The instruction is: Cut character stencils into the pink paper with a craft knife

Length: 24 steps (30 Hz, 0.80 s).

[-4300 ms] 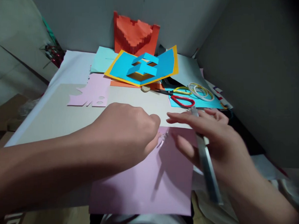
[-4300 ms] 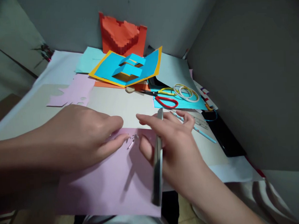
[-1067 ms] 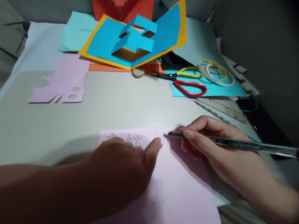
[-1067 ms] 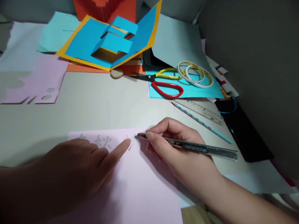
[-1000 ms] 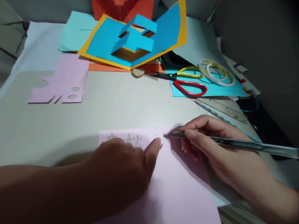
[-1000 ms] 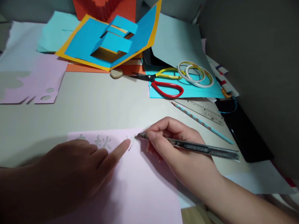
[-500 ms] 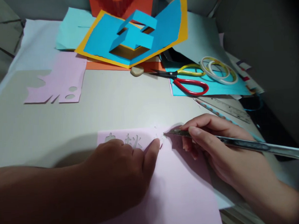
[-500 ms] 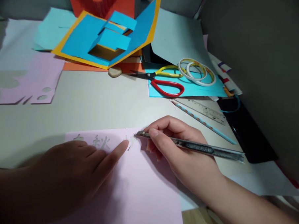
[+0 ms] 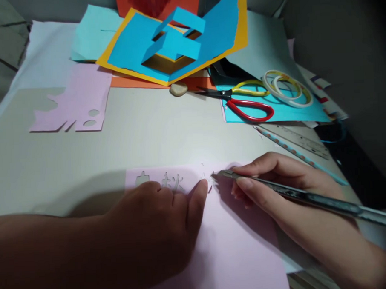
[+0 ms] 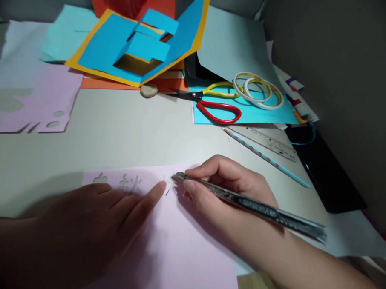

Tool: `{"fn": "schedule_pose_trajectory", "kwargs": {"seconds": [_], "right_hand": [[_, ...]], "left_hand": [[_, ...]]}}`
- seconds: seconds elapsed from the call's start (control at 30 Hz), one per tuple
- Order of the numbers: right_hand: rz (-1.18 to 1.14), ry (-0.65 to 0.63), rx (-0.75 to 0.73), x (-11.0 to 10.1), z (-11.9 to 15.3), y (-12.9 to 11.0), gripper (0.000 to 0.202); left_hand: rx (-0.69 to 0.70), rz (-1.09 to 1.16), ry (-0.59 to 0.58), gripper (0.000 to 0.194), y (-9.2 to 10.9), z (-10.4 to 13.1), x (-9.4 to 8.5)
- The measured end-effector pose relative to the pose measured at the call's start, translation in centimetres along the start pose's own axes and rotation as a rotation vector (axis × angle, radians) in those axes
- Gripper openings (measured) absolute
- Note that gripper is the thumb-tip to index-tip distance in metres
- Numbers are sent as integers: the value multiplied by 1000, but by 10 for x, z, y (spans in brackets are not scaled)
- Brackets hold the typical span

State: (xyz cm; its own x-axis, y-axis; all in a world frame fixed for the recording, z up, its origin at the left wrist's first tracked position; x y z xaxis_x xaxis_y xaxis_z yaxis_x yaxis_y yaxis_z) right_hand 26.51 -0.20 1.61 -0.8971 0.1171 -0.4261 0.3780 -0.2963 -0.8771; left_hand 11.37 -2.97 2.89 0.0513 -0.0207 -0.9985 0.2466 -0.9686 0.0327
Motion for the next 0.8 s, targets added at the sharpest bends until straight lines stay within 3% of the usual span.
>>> {"fn": "schedule_pose_trajectory", "kwargs": {"seconds": [0.17,0.43,0.8], "right_hand": [[166,-19,-103,7,2,-17,4],[196,-42,-170,10,0,-14,4],[-45,145,-72,-25,10,-11,6]], "left_hand": [[-11,-5,40,56,1,1,-1],[-20,4,94,47,-3,-1,-5],[-88,-40,142,60,-14,2,-1]]}}
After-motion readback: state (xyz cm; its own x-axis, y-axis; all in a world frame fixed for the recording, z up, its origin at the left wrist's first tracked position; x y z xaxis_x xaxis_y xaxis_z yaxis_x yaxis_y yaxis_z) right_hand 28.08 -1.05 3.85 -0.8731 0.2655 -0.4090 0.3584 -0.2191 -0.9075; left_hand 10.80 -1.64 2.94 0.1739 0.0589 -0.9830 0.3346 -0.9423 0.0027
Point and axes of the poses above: each hand's wrist, its own z-axis away from the middle knuckle, its own x-axis out of the palm, y = z × x, the point moved 10 cm from there along -z, towards the middle knuckle, and after that the axes turned 7 degrees about z, right-handed, at the moved point
